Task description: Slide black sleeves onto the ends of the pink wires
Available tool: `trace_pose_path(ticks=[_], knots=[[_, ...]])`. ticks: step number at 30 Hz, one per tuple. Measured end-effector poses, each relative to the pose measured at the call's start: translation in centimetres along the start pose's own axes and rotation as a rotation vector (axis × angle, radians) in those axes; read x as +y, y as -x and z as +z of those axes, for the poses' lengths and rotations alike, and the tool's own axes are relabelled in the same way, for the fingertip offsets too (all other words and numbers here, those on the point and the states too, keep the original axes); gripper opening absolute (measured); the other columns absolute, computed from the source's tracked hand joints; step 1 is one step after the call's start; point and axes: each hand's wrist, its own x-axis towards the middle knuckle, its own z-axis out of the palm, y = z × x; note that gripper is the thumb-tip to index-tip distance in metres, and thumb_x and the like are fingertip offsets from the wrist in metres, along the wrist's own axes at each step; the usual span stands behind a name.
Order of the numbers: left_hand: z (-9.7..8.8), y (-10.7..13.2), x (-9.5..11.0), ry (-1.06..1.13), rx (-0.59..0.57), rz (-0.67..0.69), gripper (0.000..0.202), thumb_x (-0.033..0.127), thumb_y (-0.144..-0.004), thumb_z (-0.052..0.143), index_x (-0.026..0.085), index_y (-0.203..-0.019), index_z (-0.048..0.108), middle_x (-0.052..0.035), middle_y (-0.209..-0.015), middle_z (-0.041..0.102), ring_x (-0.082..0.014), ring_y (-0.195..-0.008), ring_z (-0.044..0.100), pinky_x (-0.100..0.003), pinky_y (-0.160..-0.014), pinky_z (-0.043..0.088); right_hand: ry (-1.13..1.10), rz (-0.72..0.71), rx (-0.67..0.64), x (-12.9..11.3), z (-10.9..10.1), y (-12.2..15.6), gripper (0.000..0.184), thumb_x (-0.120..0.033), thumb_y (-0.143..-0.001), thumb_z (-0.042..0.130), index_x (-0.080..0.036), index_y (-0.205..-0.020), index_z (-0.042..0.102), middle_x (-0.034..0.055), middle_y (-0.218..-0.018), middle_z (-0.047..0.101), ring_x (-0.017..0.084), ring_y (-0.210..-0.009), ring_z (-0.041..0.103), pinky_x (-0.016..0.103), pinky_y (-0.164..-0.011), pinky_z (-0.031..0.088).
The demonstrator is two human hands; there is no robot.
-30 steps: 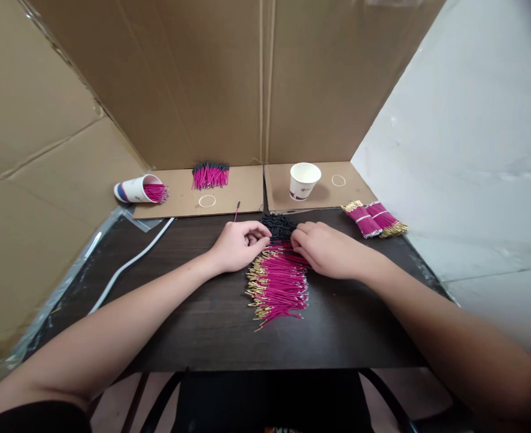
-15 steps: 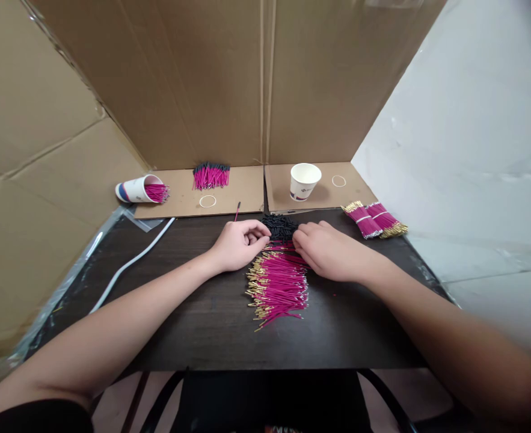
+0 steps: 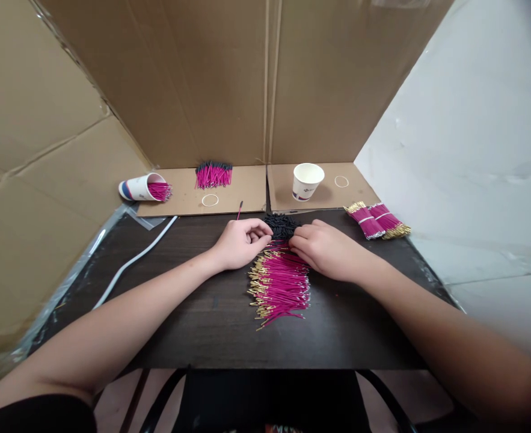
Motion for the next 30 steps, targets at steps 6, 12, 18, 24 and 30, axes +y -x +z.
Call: trace_pose_path(ticks=[6,12,18,24,30], knots=[[-0.1,0.0,0.1,-0.005,-0.003,0.0,0.011,0.026,-0.094,0.078,0.016,-0.097,0.083,-0.0044,-0.08,0.078,-0.0131,-0.067,0.065,-0.025,-0.061,0.05,0.017,-0.007,0.023,-0.2,0.2,0.0,0.025,-0.017,-0.112,0.055,-0.014,-0.093,0.071,0.0117,-0.091,0.071,0.022,-0.077,0.056,0.039,-0.079,0.029],[-0.1,-0.1,0.0,0.0,-0.009,-0.001,0.011,0.026,-0.094,0.079,0.016,-0.098,0.083,-0.0048,-0.081,0.079,-0.0133,-0.068,0.065,-0.025,-0.062,0.051,0.074,0.009,-0.013,-0.3,0.2,-0.2,0.02,-0.017,-0.11,0.058,-0.013,-0.096,0.071,0.0124,-0.092,0.072,0.023,-0.077,0.057,0.039,-0.078,0.03],[-0.1,0.0,-0.1,0.019,-0.014,-0.01,0.01,0.025,-0.094,0.08,0.016,-0.098,0.082,-0.005,-0.083,0.079,-0.0138,-0.071,0.068,-0.026,-0.064,0.053,0.078,0.011,-0.032,-0.2,0.2,-0.1,0.019,-0.019,-0.11,0.058,-0.012,-0.099,0.072,0.0131,-0.095,0.073,0.024,-0.079,0.06,0.04,-0.079,0.032],[-0.1,-0.1,0.1,0.044,-0.02,-0.025,0.01,0.024,-0.094,0.08,0.016,-0.098,0.082,-0.0057,-0.083,0.08,-0.0145,-0.072,0.07,-0.026,-0.065,0.055,-0.032,0.014,-0.009,-0.6,-0.6,0.2,0.021,-0.02,-0.11,0.056,-0.013,-0.098,0.071,0.0119,-0.094,0.071,0.022,-0.079,0.058,0.039,-0.078,0.035],[-0.1,-0.1,0.0,0.038,-0.018,-0.008,0.011,0.025,-0.094,0.08,0.015,-0.098,0.082,-0.0059,-0.084,0.081,-0.0147,-0.073,0.071,-0.026,-0.067,0.057,-0.443,-0.052,-0.044,-2.7,-2.2,0.7,0.014,-0.031,-0.107,0.067,-0.017,-0.107,0.069,0.0065,-0.097,0.068,0.019,-0.078,0.058,0.034,-0.072,0.039]])
